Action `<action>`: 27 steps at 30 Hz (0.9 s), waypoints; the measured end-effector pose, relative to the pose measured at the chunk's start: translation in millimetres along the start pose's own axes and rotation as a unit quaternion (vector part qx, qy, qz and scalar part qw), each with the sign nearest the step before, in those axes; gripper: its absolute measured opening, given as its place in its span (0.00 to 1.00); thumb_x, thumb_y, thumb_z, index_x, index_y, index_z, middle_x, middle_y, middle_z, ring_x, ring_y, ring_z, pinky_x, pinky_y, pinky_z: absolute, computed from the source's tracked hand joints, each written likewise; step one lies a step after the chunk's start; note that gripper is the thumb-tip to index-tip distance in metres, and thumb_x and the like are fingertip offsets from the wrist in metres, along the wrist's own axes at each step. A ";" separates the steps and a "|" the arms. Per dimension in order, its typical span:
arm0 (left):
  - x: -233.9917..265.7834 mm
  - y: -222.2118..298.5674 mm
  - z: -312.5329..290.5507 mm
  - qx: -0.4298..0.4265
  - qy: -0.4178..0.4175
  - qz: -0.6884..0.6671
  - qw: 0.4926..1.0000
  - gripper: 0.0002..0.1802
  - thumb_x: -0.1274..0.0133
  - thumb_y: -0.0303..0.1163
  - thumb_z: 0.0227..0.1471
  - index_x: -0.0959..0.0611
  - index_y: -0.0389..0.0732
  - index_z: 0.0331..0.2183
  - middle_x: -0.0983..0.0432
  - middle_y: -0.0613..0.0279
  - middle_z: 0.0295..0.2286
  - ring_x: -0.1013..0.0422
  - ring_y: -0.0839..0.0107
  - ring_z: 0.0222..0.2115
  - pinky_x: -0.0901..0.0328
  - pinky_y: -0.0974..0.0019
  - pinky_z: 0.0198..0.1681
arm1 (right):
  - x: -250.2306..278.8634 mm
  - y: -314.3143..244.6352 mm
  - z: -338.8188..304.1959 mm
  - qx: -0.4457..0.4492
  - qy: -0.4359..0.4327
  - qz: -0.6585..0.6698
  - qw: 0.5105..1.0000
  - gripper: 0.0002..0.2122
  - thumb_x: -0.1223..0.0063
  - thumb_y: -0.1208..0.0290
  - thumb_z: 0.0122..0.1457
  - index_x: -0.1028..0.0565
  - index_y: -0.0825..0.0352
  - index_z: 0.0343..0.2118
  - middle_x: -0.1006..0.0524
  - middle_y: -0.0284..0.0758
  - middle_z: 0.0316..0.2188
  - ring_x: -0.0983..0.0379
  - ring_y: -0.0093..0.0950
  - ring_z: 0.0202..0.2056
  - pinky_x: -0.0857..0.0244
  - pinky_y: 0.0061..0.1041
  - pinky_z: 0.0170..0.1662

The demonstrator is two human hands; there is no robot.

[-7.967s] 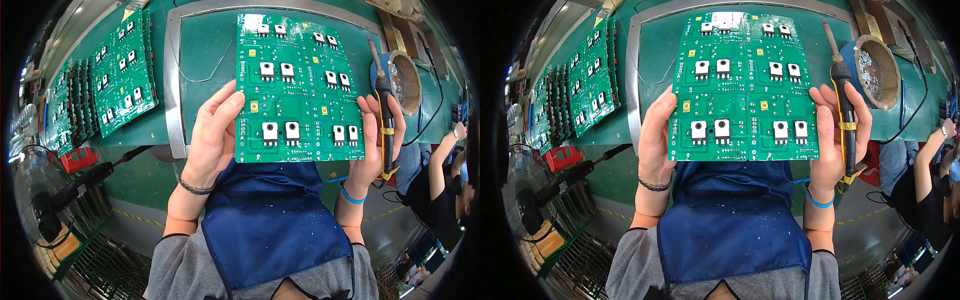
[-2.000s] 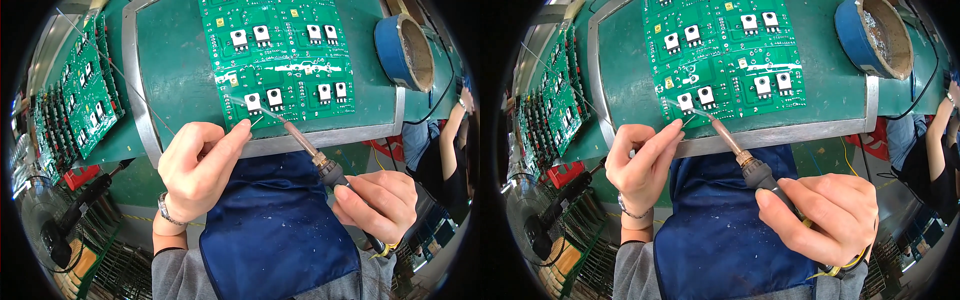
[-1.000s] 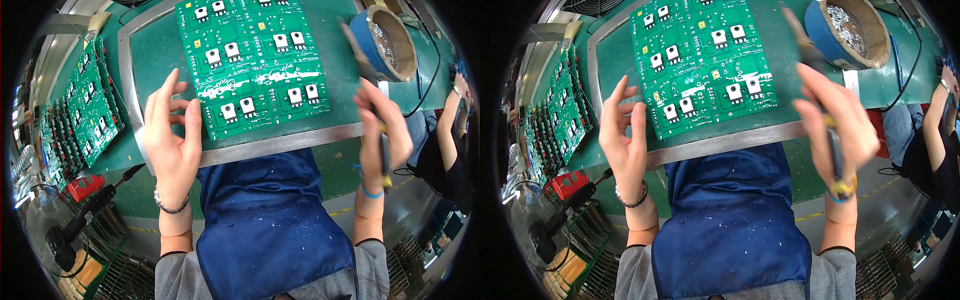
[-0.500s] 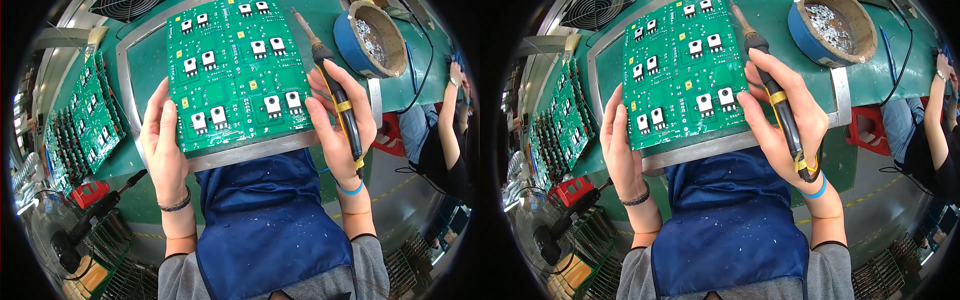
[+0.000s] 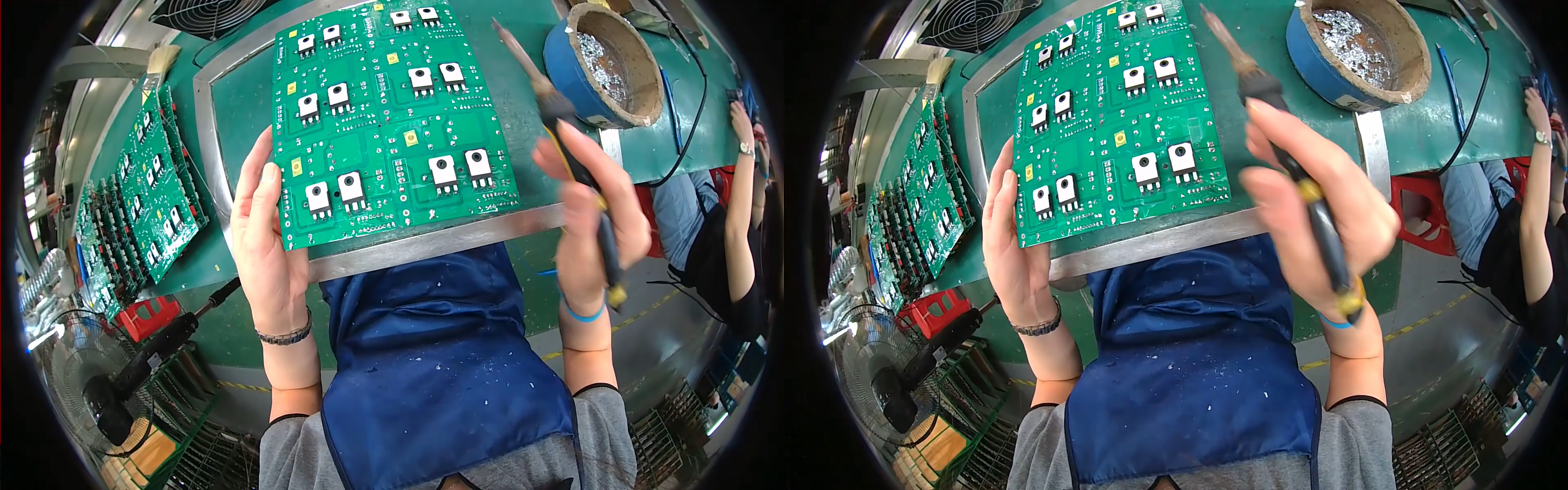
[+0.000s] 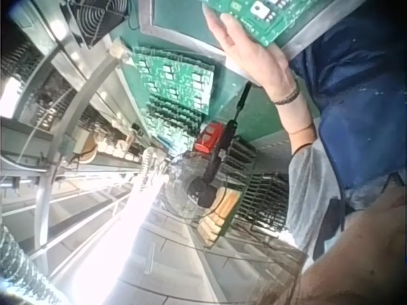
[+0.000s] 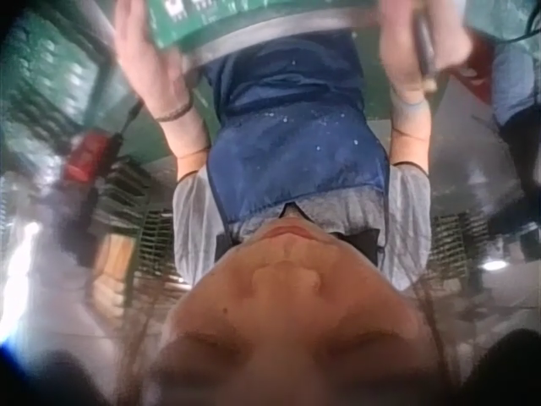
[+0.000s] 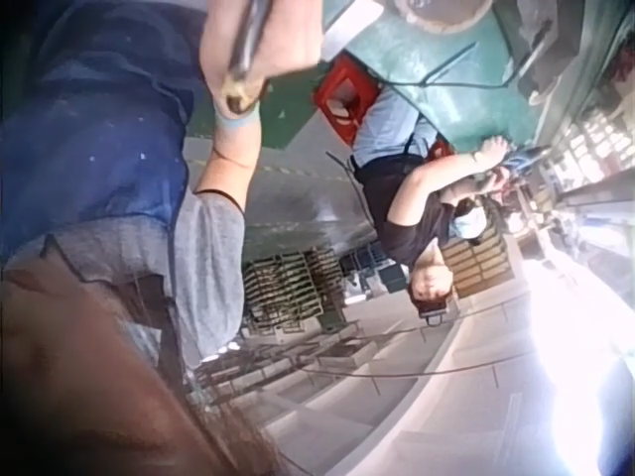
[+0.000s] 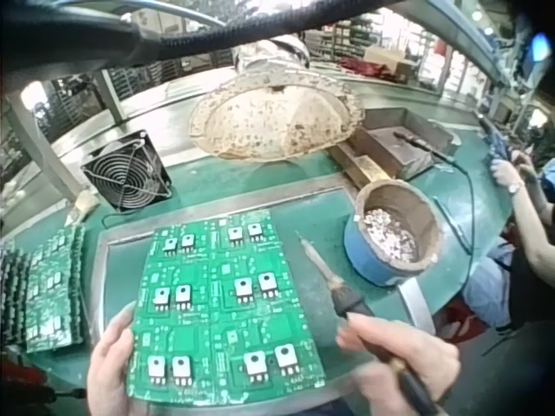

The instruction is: The person solders components onto circuit boards using a soldering iron and solder wire. The person turns the circuit boards by hand, shows one to a coworker, and solders additional components.

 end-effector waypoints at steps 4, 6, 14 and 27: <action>0.0 -4.9 2.1 0.006 -0.011 -0.003 1.000 0.23 0.58 0.26 0.61 0.35 0.31 0.56 0.27 0.53 0.47 0.28 0.74 0.43 0.31 0.71 0.46 | 36.1 -19.5 -13.2 -0.031 0.086 0.041 0.995 0.16 0.46 0.65 0.59 0.28 0.74 0.43 0.21 0.43 0.27 0.22 0.29 0.27 0.27 0.24 0.33; 1.6 -6.1 1.5 -0.004 -0.006 0.002 1.000 0.23 0.58 0.26 0.61 0.35 0.31 0.56 0.28 0.53 0.47 0.28 0.74 0.44 0.31 0.71 0.47 | 48.0 -24.7 -17.7 0.003 0.008 -0.013 1.000 0.18 0.43 0.62 0.57 0.29 0.73 0.42 0.22 0.41 0.22 0.24 0.29 0.20 0.29 0.24 0.26; 3.5 -15.5 3.1 0.003 -0.014 0.012 1.000 0.23 0.58 0.25 0.60 0.35 0.33 0.57 0.28 0.54 0.48 0.28 0.74 0.45 0.32 0.71 0.47 | 38.5 -50.9 -13.6 0.120 -0.259 -0.012 0.958 0.16 0.32 0.74 0.43 0.22 0.71 0.37 0.23 0.38 0.25 0.24 0.30 0.22 0.27 0.24 0.25; 11.8 -15.0 1.9 -0.001 -0.005 0.041 0.999 0.25 0.61 0.27 0.61 0.39 0.31 0.58 0.30 0.52 0.50 0.29 0.70 0.47 0.33 0.66 0.50 | 21.2 -42.2 -13.8 0.101 -0.313 -0.040 0.944 0.20 0.31 0.77 0.37 0.21 0.67 0.39 0.23 0.38 0.29 0.23 0.29 0.25 0.27 0.23 0.28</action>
Point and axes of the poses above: each hand's wrist, its own z-axis towards the middle knuckle, its own x-axis out of the back of the hand, y = z × x, the point moved 7 cm from there along z, towards the middle knuckle
